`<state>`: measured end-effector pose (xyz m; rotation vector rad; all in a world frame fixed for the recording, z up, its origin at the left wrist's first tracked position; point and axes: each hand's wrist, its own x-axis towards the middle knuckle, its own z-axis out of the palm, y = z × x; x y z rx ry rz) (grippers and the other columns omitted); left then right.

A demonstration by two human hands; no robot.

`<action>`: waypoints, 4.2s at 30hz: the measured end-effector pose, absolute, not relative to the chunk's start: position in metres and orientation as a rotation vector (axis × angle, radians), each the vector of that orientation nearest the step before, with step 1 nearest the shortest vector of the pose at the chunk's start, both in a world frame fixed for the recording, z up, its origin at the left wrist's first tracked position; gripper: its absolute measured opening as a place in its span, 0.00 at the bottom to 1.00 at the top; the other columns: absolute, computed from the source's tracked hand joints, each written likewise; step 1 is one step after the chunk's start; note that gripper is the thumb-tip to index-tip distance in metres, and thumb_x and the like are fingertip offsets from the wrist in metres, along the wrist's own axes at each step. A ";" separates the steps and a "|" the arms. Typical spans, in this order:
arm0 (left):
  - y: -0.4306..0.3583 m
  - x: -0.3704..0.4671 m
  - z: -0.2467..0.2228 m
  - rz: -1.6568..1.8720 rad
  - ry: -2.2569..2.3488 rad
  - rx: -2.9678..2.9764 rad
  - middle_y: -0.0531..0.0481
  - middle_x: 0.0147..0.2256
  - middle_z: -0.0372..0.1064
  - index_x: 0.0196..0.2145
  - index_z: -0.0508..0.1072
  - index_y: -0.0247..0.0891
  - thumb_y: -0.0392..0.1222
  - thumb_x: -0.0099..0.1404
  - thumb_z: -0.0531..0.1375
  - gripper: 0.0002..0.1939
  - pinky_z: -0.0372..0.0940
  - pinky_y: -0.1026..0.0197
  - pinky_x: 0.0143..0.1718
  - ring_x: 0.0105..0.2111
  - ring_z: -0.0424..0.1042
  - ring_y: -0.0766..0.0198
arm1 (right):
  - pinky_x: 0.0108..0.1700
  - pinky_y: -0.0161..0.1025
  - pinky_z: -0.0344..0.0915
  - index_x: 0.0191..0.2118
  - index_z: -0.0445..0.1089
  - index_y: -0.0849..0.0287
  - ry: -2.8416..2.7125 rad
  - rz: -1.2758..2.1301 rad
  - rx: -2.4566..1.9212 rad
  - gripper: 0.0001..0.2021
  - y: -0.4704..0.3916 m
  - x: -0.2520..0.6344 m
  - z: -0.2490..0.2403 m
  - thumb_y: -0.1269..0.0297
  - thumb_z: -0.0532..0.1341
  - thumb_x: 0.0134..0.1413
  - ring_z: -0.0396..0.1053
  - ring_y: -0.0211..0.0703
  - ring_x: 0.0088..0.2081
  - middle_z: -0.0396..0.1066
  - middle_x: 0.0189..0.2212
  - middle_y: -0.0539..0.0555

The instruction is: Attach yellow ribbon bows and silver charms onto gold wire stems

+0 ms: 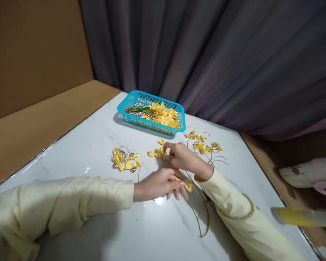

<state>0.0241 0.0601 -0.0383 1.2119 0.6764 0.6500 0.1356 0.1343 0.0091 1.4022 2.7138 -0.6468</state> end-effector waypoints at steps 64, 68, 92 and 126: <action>0.052 0.015 -0.001 0.737 0.935 1.701 0.53 0.25 0.71 0.38 0.71 0.37 0.41 0.65 0.52 0.09 0.60 0.68 0.26 0.25 0.68 0.67 | 0.34 0.39 0.66 0.26 0.76 0.53 2.349 -2.537 1.932 0.09 0.033 0.220 0.088 0.56 0.62 0.51 0.73 0.45 0.33 0.74 0.37 0.54; 0.053 0.013 0.008 0.904 0.971 1.858 0.53 0.31 0.74 0.36 0.70 0.39 0.40 0.65 0.54 0.07 0.63 0.68 0.30 0.28 0.72 0.67 | 0.31 0.36 0.65 0.23 0.75 0.57 2.361 -2.657 1.623 0.11 0.017 0.210 0.094 0.59 0.62 0.52 0.72 0.42 0.30 0.75 0.27 0.55; 0.041 0.009 0.058 0.897 0.894 1.225 0.58 0.21 0.62 0.32 0.68 0.35 0.46 0.60 0.59 0.11 0.53 0.70 0.24 0.22 0.57 0.72 | 0.26 0.23 0.66 0.26 0.76 0.63 2.488 -2.324 2.017 0.07 0.005 0.184 0.087 0.65 0.64 0.49 0.67 0.29 0.20 0.72 0.17 0.51; 0.036 0.012 0.059 0.846 0.988 1.351 0.56 0.22 0.62 0.32 0.68 0.36 0.47 0.61 0.58 0.11 0.55 0.68 0.26 0.24 0.59 0.69 | 0.20 0.28 0.66 0.25 0.70 0.64 2.593 -2.127 2.179 0.12 -0.001 0.176 0.075 0.61 0.59 0.54 0.69 0.34 0.16 0.70 0.15 0.51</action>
